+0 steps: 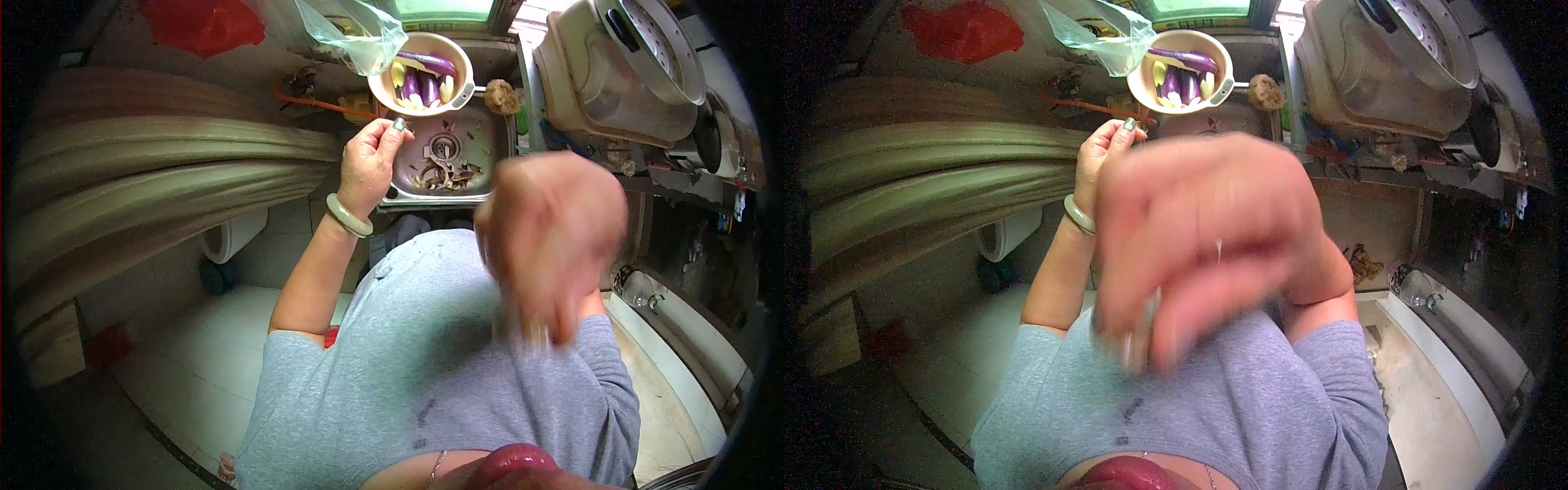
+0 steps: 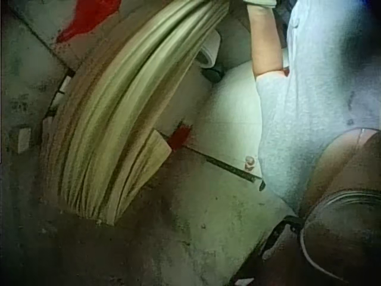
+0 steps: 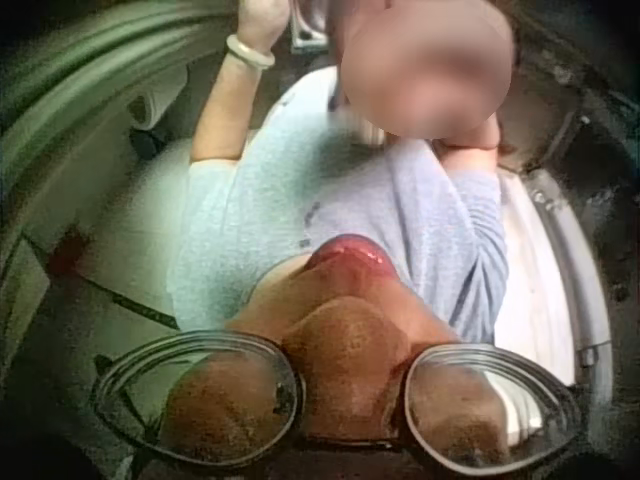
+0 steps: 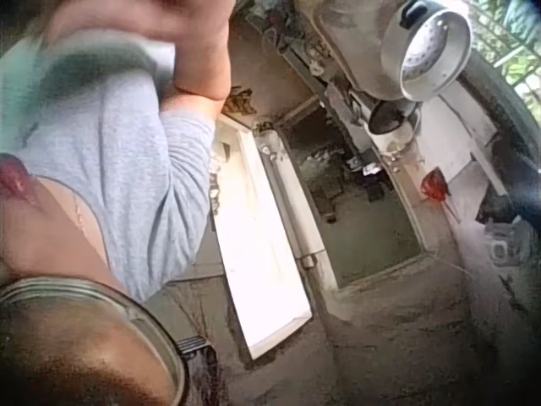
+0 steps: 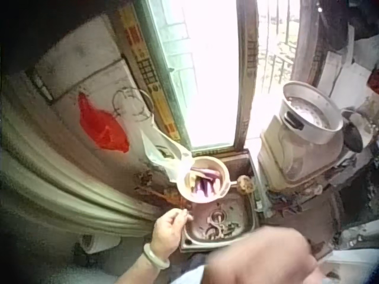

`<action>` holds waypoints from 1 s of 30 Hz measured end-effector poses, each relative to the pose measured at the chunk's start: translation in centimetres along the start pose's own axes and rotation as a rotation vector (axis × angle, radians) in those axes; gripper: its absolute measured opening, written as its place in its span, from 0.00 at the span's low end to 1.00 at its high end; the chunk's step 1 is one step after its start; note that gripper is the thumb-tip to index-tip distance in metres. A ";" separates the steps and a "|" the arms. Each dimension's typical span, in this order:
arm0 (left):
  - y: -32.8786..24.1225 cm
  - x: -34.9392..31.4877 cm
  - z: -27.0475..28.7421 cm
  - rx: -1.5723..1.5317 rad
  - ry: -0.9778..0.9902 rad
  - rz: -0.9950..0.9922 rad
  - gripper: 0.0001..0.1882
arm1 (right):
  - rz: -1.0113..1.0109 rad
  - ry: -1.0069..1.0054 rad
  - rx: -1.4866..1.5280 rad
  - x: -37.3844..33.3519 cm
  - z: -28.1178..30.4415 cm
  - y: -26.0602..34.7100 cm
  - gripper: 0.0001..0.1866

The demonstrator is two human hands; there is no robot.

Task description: Cleaning and peeling eggplant and other vegetables in a sink.

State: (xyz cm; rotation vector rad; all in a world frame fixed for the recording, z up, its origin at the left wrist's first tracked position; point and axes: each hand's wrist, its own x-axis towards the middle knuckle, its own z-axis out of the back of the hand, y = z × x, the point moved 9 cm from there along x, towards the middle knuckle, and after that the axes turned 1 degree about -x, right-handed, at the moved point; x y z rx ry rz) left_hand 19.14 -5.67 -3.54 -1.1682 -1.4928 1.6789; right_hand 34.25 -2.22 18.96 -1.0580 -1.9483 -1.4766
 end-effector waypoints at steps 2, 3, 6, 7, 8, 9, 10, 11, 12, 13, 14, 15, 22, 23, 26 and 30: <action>-1.6 1.3 0.9 0.113 -0.050 -0.083 0.12 | -0.212 -0.197 -0.005 -1.8 3.2 -3.0 0.08; -2.1 2.0 1.9 0.166 -0.090 -0.121 0.12 | -0.477 -0.333 0.172 -4.0 4.4 -5.7 0.07; -4.8 6.3 4.6 0.353 -0.208 -0.418 0.10 | -0.607 -0.703 0.409 -7.9 9.3 -12.0 0.14; -5.3 8.5 5.8 0.514 -0.264 -0.413 0.11 | -0.610 -0.740 0.469 -8.8 11.0 -14.1 0.15; -5.9 10.8 6.8 0.623 -0.344 -0.402 0.12 | -0.657 -0.822 0.430 -10.0 12.9 -16.0 0.15; -6.5 13.2 7.5 0.693 -0.375 -0.448 0.12 | -0.702 -0.903 0.386 -11.1 14.7 -17.6 0.16; -7.6 14.7 7.2 0.799 -0.392 -0.466 0.12 | -0.745 -0.990 0.339 -12.1 16.4 -18.9 0.16; -7.9 16.6 7.4 0.890 -0.383 -0.454 0.12 | -0.762 -1.000 0.358 -11.9 17.1 -20.2 0.16; -8.0 18.0 7.9 1.059 -0.394 -0.426 0.13 | -0.779 -1.010 0.377 -11.6 17.5 -21.3 0.16; -8.1 18.9 7.4 1.221 -0.382 -0.392 0.13 | -0.795 -1.041 0.390 -11.9 18.1 -22.1 0.16; -8.0 19.6 7.2 1.281 -0.376 -0.345 0.13 | -0.749 -0.946 0.401 -10.8 18.5 -22.6 0.16; -7.9 20.2 7.1 1.342 -0.370 -0.298 0.13 | -0.749 -0.938 0.413 -10.8 18.7 -23.0 0.17; -7.3 21.0 8.5 1.436 -0.238 -0.276 0.13 | -0.811 -0.911 0.444 -7.1 17.8 -25.0 0.19; -7.5 21.1 8.9 1.415 -0.269 -0.262 0.13 | -0.803 -0.855 0.397 -6.2 18.5 -25.8 0.19; -7.9 21.0 9.7 1.342 -0.343 -0.199 0.12 | -0.792 -0.738 0.214 -2.3 20.5 -28.5 0.18; -7.4 20.2 10.0 1.399 -0.283 -0.402 0.13 | -0.984 -0.576 -0.417 2.1 25.0 -33.9 0.18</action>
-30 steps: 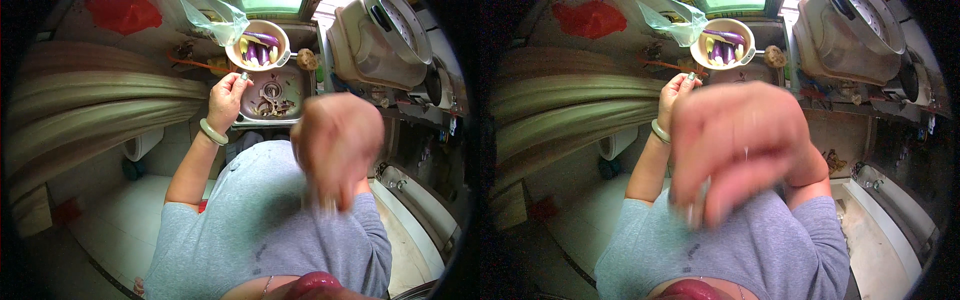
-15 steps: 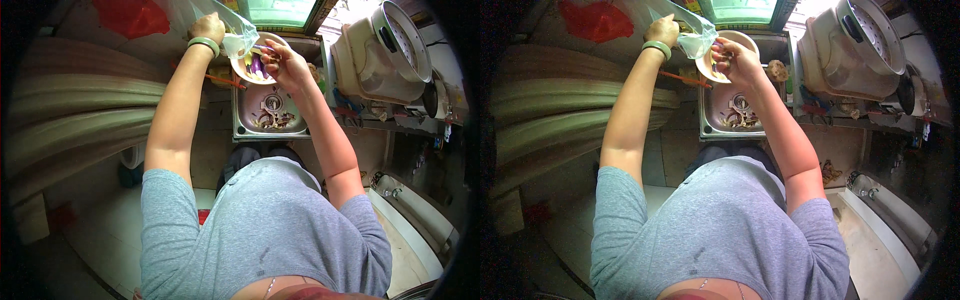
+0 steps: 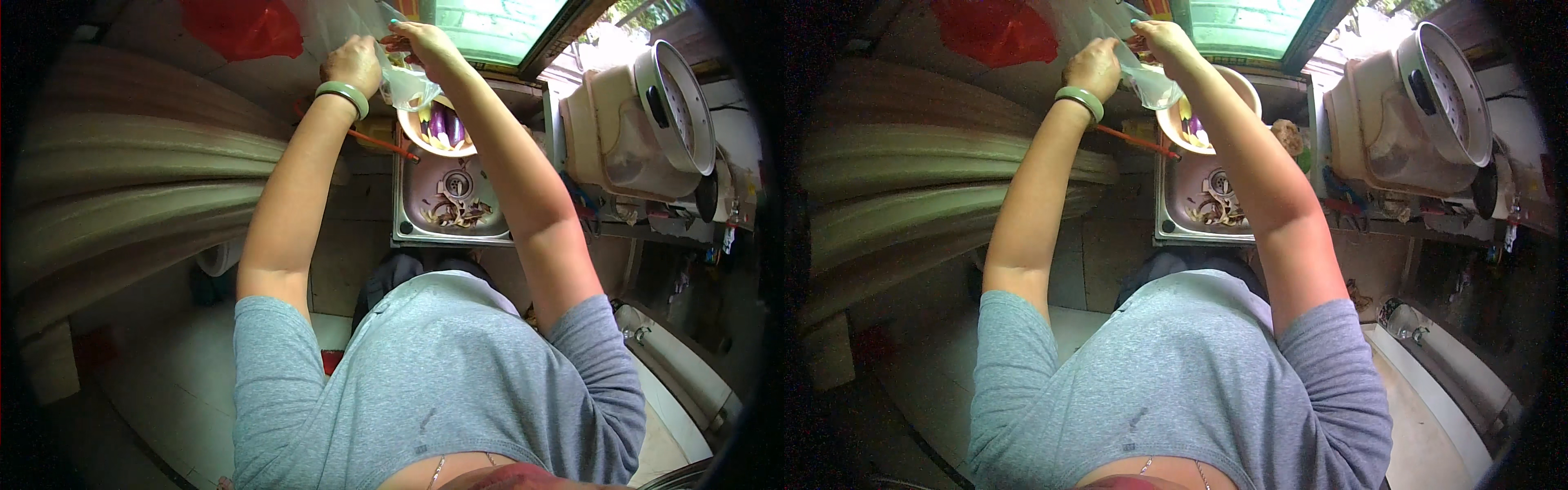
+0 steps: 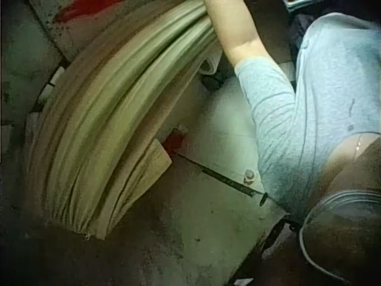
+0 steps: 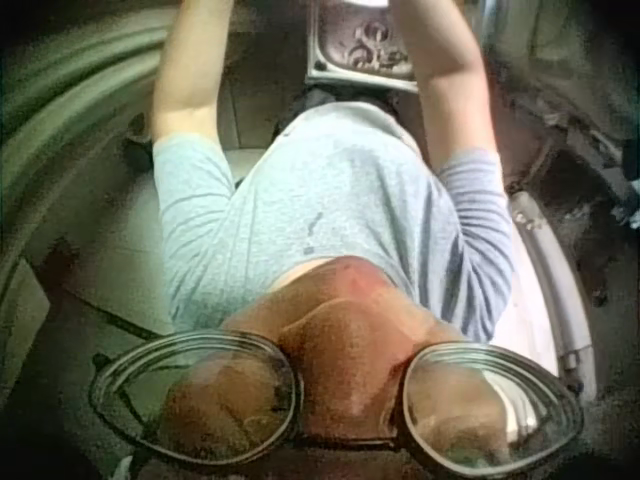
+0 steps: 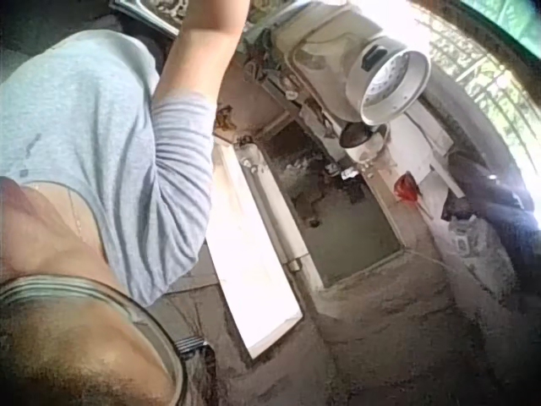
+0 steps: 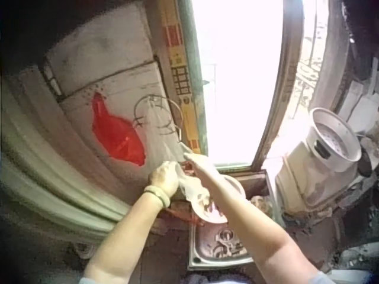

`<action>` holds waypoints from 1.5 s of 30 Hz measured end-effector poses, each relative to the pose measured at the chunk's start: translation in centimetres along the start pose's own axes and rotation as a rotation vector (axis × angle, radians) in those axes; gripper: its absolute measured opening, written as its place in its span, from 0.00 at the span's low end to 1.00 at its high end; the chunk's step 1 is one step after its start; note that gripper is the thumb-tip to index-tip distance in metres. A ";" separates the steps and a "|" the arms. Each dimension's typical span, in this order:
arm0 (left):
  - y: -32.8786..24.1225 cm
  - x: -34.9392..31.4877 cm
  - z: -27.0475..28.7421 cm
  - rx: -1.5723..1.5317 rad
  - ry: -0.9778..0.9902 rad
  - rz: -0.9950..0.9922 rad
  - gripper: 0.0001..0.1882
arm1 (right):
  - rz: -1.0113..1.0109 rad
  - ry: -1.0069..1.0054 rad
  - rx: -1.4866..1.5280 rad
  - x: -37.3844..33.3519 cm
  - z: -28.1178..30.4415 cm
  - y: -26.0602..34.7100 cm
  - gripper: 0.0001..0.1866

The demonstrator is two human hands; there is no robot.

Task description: Cleaning and peeling eggplant and other vegetables in a sink.

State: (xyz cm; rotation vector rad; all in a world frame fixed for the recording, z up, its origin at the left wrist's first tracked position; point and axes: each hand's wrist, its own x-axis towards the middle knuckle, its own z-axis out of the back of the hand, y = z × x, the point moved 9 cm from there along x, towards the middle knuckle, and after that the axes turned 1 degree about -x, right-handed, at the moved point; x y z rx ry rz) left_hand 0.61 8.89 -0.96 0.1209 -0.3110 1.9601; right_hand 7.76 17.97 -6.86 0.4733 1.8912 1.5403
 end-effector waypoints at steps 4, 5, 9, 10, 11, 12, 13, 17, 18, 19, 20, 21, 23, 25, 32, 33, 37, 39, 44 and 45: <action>0.8 -1.5 -0.4 0.153 0.337 0.099 0.13 | 0.168 -0.076 -0.457 2.3 0.2 1.5 0.18; 1.0 -1.5 0.0 0.107 0.256 0.055 0.13 | 0.174 -0.031 -0.354 1.6 -0.6 1.4 0.19; 0.5 -2.4 1.6 -0.143 -0.053 -0.093 0.11 | 0.187 0.125 0.066 -0.4 -0.7 1.3 0.25; -0.1 -2.9 2.1 -0.226 -0.124 -0.122 0.12 | 0.188 0.156 0.173 -1.0 -0.4 1.2 0.26; -0.1 -3.5 1.0 -0.423 -0.043 -0.040 0.13 | 0.185 0.191 0.281 -1.9 -0.3 0.9 0.27; -0.5 -4.4 -0.2 -0.618 0.040 0.043 0.14 | 0.226 0.229 0.436 -3.2 -0.4 0.5 0.29; -1.3 -5.5 -1.3 -0.811 0.125 0.124 0.15 | 0.270 0.264 0.593 -5.2 -0.4 0.3 0.30; -7.7 -12.4 -3.9 -1.677 0.437 0.370 0.20 | 0.260 0.172 0.859 -13.2 0.9 -2.0 0.27; -8.9 -13.7 -4.3 -1.687 0.466 0.390 0.19 | 0.283 0.145 0.844 -14.9 1.3 -2.4 0.25; -10.4 -14.6 -4.3 -1.696 0.498 0.406 0.19 | 0.289 0.094 0.852 -16.5 1.5 -2.5 0.23; -11.9 -14.9 -3.6 -1.736 0.442 0.394 0.18 | 0.291 0.047 0.850 -17.9 2.0 -3.0 0.22; -12.9 -16.1 -4.0 -1.800 0.504 0.403 0.17 | 0.292 0.001 0.847 -19.2 2.6 -3.5 0.21; -14.3 -17.5 -4.3 -1.923 0.611 0.401 0.16 | 0.201 -0.043 0.961 -20.9 4.4 -4.5 0.20; -15.5 -19.0 -4.1 -1.914 0.694 0.422 0.17 | 0.131 -0.126 0.745 -22.9 7.0 -6.1 0.18; -19.6 -22.7 -3.1 -1.823 0.871 0.445 0.19 | 0.038 0.014 0.477 -29.2 8.0 -5.9 0.14; -20.1 -23.0 -2.9 -1.784 0.864 0.400 0.19 | 0.063 -0.017 0.435 -29.9 8.6 -6.1 0.13; -22.1 -23.7 -1.7 -1.676 0.780 0.216 0.16 | 0.132 -0.034 0.418 -32.2 9.2 -5.8 0.10; -22.7 -24.0 -1.4 -1.616 0.659 0.134 0.15 | 0.139 -0.094 0.420 -33.3 9.5 -5.5 0.08; -23.2 -24.1 0.7 -1.258 0.236 -0.015 0.16 | 0.183 -0.176 0.466 -34.7 9.5 -5.8 0.09; -23.1 -24.2 1.1 -1.197 0.166 -0.038 0.16 | 0.177 -0.174 0.473 -34.7 9.5 -6.0 0.09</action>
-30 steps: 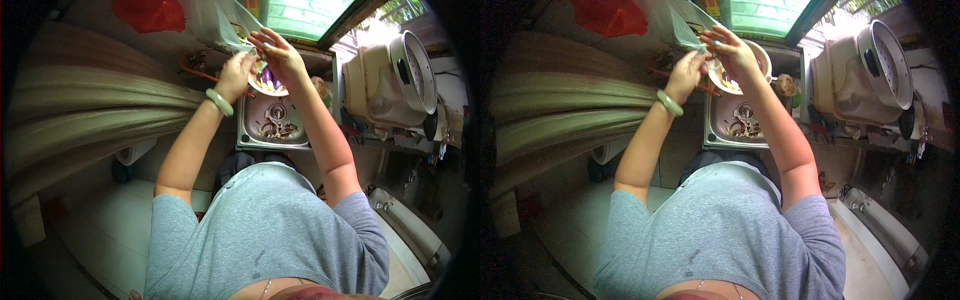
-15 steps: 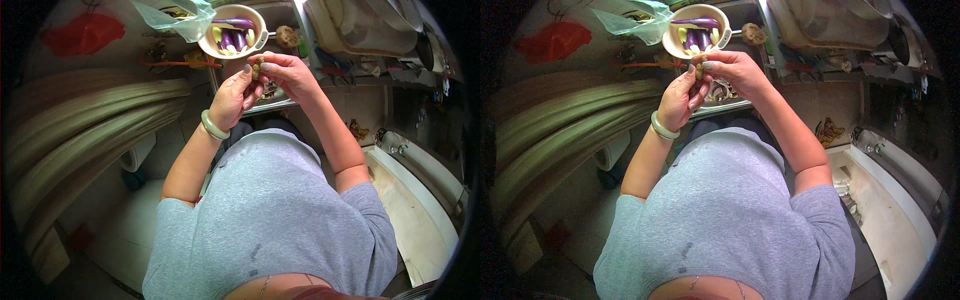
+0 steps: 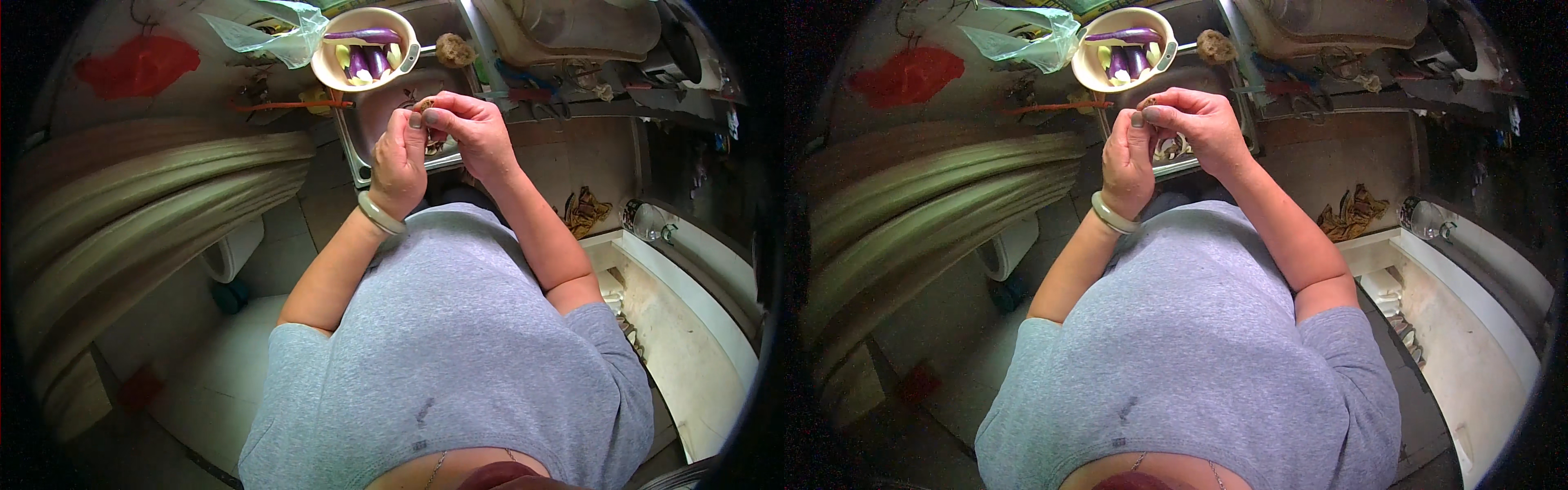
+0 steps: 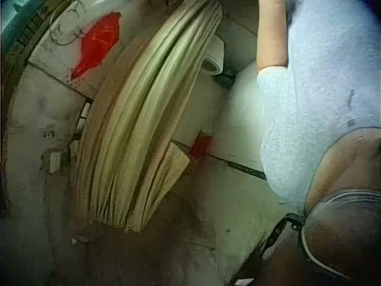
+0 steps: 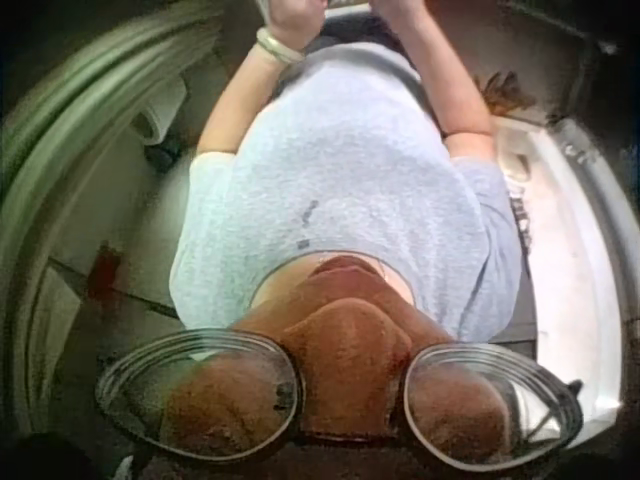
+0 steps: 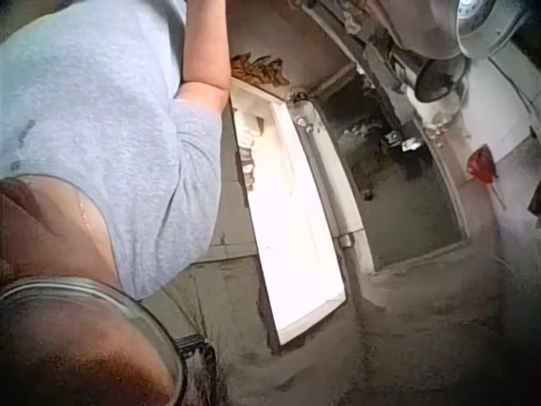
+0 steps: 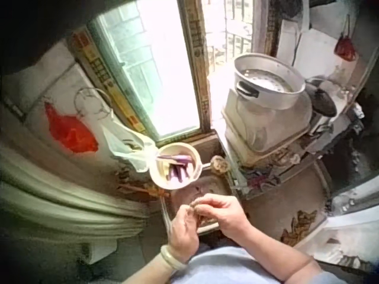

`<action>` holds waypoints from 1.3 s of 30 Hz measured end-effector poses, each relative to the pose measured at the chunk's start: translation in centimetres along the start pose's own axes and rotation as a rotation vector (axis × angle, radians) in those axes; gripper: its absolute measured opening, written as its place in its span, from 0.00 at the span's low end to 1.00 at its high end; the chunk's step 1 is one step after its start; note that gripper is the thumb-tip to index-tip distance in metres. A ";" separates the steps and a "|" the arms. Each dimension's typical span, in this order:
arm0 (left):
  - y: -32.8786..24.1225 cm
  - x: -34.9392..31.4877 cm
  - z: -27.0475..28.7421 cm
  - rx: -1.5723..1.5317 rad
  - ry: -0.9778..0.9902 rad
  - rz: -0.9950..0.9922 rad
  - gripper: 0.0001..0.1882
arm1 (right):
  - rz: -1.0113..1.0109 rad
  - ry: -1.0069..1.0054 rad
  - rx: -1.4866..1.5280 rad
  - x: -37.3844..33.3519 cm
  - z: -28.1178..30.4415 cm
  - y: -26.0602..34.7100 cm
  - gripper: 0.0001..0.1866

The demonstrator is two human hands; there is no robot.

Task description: Cleaning and peeling eggplant and other vegetables in a sink.

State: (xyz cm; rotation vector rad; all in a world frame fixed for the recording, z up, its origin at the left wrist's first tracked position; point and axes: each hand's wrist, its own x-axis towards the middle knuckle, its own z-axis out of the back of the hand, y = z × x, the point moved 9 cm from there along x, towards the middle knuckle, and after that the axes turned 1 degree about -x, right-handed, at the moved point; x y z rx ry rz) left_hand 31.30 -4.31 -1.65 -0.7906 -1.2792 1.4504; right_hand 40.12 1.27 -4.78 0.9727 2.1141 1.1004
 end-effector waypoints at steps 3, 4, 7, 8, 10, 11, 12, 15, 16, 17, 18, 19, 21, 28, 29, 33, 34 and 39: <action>0.0 -0.7 0.1 0.177 -0.048 -0.060 0.16 | -0.034 -0.012 0.021 -0.5 0.0 -0.7 0.10; 0.2 -0.9 0.0 0.203 -0.072 -0.069 0.16 | -0.044 -0.022 0.030 -0.7 -0.1 -0.9 0.10; 0.3 -1.4 0.1 0.268 -0.138 -0.040 0.17 | -0.072 -0.048 0.046 -0.9 0.1 -1.9 0.10; 0.4 -1.6 0.1 0.290 -0.154 -0.029 0.18 | -0.080 -0.057 0.049 -1.0 0.2 -2.3 0.10; 0.9 -1.8 0.1 0.268 -0.182 -0.002 0.18 | -0.090 -0.067 0.054 -0.9 0.5 -2.9 0.11; 1.3 -1.8 0.1 0.257 -0.195 0.011 0.18 | -0.095 -0.073 0.057 -0.9 0.5 -3.1 0.11; 1.8 -1.9 0.1 0.240 -0.196 0.037 0.18 | -0.115 -0.074 0.070 -1.0 0.6 -3.4 0.11; 3.2 -2.2 0.0 0.191 -0.207 0.082 0.18 | -0.161 -0.082 0.095 -1.0 0.8 -4.1 0.11; 3.5 -2.2 -0.2 0.177 -0.216 0.079 0.18 | -0.170 -0.088 0.095 -1.0 0.9 -4.2 0.11; 3.6 -2.2 -0.2 0.164 -0.225 0.075 0.18 | -0.180 -0.094 0.096 -1.0 1.0 -4.4 0.11; 3.9 -2.1 -0.2 0.140 -0.223 0.096 0.18 | -0.178 -0.104 0.115 -1.0 1.0 -4.4 0.11; 4.2 -2.0 -0.3 0.116 -0.221 0.119 0.19 | -0.176 -0.114 0.135 -0.9 0.9 -4.3 0.12; 4.4 -2.1 -0.4 0.103 -0.229 0.140 0.19 | -0.170 -0.144 0.160 -1.1 0.9 -4.3 0.12; 6.1 -1.7 -0.7 -0.199 -0.261 0.249 0.19 | -0.213 -0.161 0.292 -0.8 1.2 -5.2 0.11; 6.4 -1.7 -0.8 -0.289 -0.266 0.280 0.19 | -0.236 -0.165 0.324 -0.8 1.3 -5.5 0.11; 6.4 -1.3 -1.9 -0.525 -0.192 0.439 0.20 | -0.301 -0.072 0.431 -0.3 1.9 -5.9 0.12; 6.6 -1.2 -1.9 -0.554 -0.144 0.473 0.21 | -0.314 -0.067 0.448 -0.3 1.9 -5.6 0.12; 5.4 -0.9 -1.9 -0.646 -0.092 0.519 0.22 | -0.298 -0.024 0.414 -0.4 1.0 -3.6 0.12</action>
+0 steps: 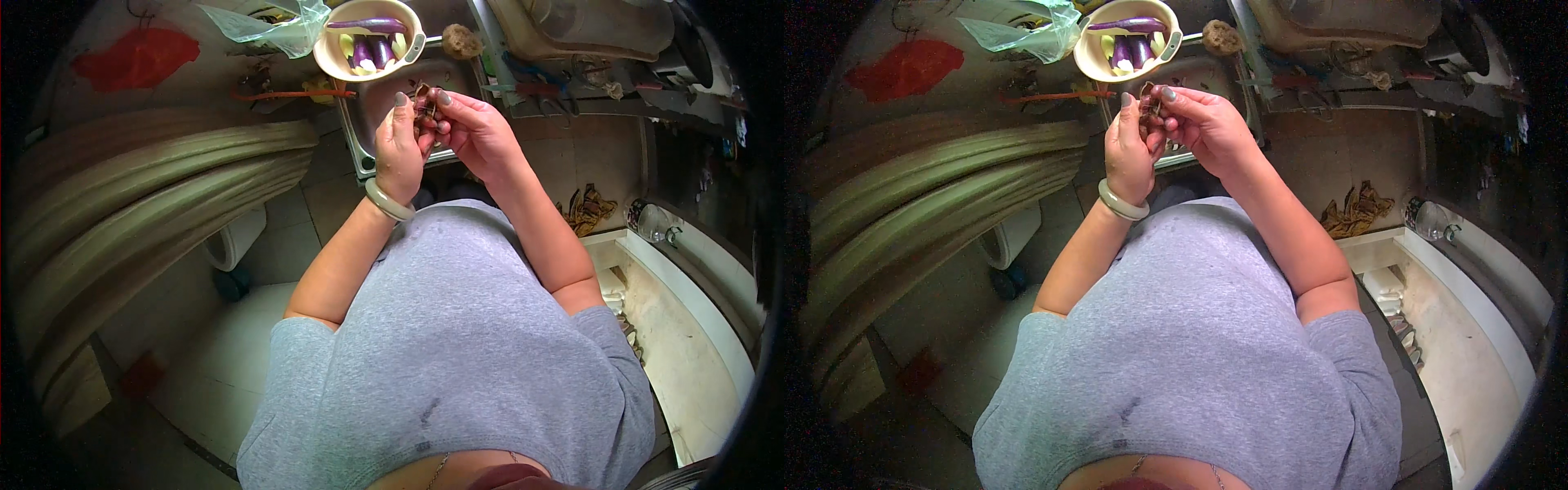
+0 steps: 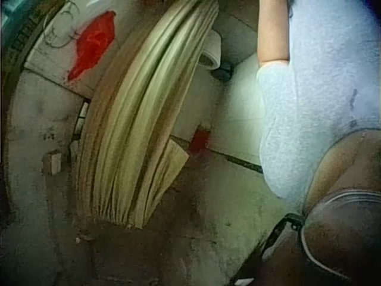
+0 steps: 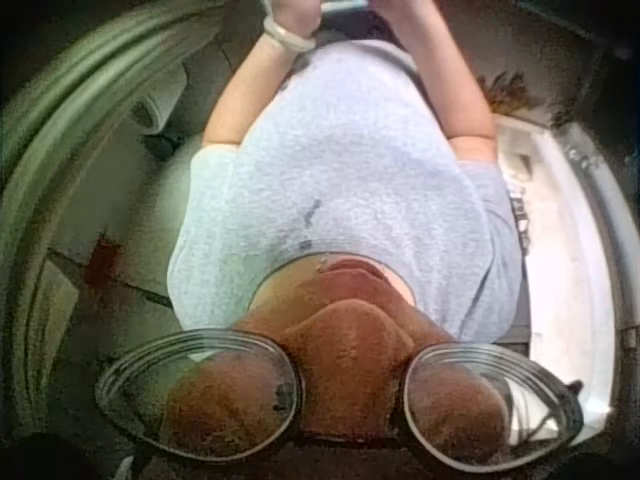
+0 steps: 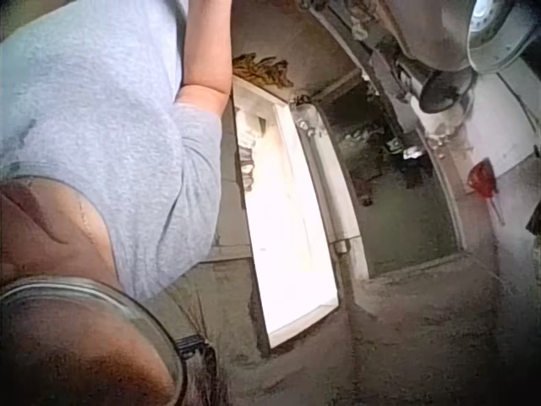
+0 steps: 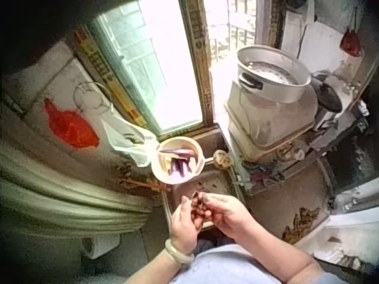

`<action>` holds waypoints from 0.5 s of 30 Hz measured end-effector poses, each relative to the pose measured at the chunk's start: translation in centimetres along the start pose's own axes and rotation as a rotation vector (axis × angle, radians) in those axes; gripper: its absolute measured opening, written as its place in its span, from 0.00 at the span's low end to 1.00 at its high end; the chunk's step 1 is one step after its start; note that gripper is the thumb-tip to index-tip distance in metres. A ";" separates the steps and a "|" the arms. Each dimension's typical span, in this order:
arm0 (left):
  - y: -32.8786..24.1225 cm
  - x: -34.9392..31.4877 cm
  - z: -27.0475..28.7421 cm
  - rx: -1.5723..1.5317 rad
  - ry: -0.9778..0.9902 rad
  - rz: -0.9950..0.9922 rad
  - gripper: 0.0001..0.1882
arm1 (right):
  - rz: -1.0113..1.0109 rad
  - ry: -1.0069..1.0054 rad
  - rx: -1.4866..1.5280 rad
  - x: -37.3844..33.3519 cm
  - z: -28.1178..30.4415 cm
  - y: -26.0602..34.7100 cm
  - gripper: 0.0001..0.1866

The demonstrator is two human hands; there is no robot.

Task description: Cleaning and peeling eggplant and other vegetables in a sink.

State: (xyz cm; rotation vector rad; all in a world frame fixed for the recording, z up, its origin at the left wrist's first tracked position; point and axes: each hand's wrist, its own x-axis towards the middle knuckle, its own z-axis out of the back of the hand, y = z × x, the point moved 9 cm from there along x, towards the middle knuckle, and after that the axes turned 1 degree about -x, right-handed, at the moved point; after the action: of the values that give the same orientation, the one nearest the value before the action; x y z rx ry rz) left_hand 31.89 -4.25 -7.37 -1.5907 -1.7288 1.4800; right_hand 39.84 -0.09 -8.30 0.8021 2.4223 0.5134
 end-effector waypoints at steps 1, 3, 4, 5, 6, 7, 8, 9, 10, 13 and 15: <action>-0.5 -0.2 -0.2 -0.021 -0.001 -0.002 0.22 | 0.013 0.013 -0.023 -0.2 -0.6 0.4 0.12; -1.6 -0.5 -0.7 -0.063 -0.003 -0.007 0.22 | 0.016 0.021 -0.005 -0.5 -1.3 0.9 0.13; -1.5 -0.7 -0.7 -0.077 -0.026 0.022 0.24 | 0.017 0.023 0.006 -0.7 -1.6 1.1 0.13; -1.9 -0.9 -0.9 -0.075 -0.005 0.002 0.24 | 0.010 0.048 0.013 -0.7 -2.0 1.2 0.13; -2.4 -1.1 -1.1 -0.073 0.015 -0.019 0.25 | 0.002 0.073 0.021 -0.8 -2.3 1.2 0.13; -2.8 -1.3 -1.3 -0.071 0.035 -0.038 0.25 | -0.006 0.097 0.029 -0.9 -2.7 1.3 0.13; -3.3 -1.6 -1.4 -0.039 0.041 -0.044 0.26 | 0.001 0.092 0.018 -1.0 -2.9 1.6 0.13; -3.9 -1.8 -1.5 0.001 0.020 -0.089 0.26 | 0.008 0.088 0.008 -1.2 -3.4 1.8 0.13; -4.5 -2.1 -1.7 0.043 -0.001 -0.135 0.27 | 0.016 0.086 -0.001 -1.4 -3.9 2.0 0.14; -6.6 -3.2 -2.2 0.129 -0.017 -0.241 0.26 | 0.088 0.032 -0.111 -2.5 -5.2 3.3 0.15; -7.6 -3.7 -2.3 0.208 -0.027 -0.334 0.25 | 0.142 0.100 -0.150 -3.0 -6.2 3.9 0.15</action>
State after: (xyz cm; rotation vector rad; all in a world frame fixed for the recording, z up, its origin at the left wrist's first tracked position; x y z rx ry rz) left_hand 31.06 -5.06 1.29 -1.1203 -1.6922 1.4614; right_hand 39.87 -0.16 -0.36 0.9058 2.3937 0.7981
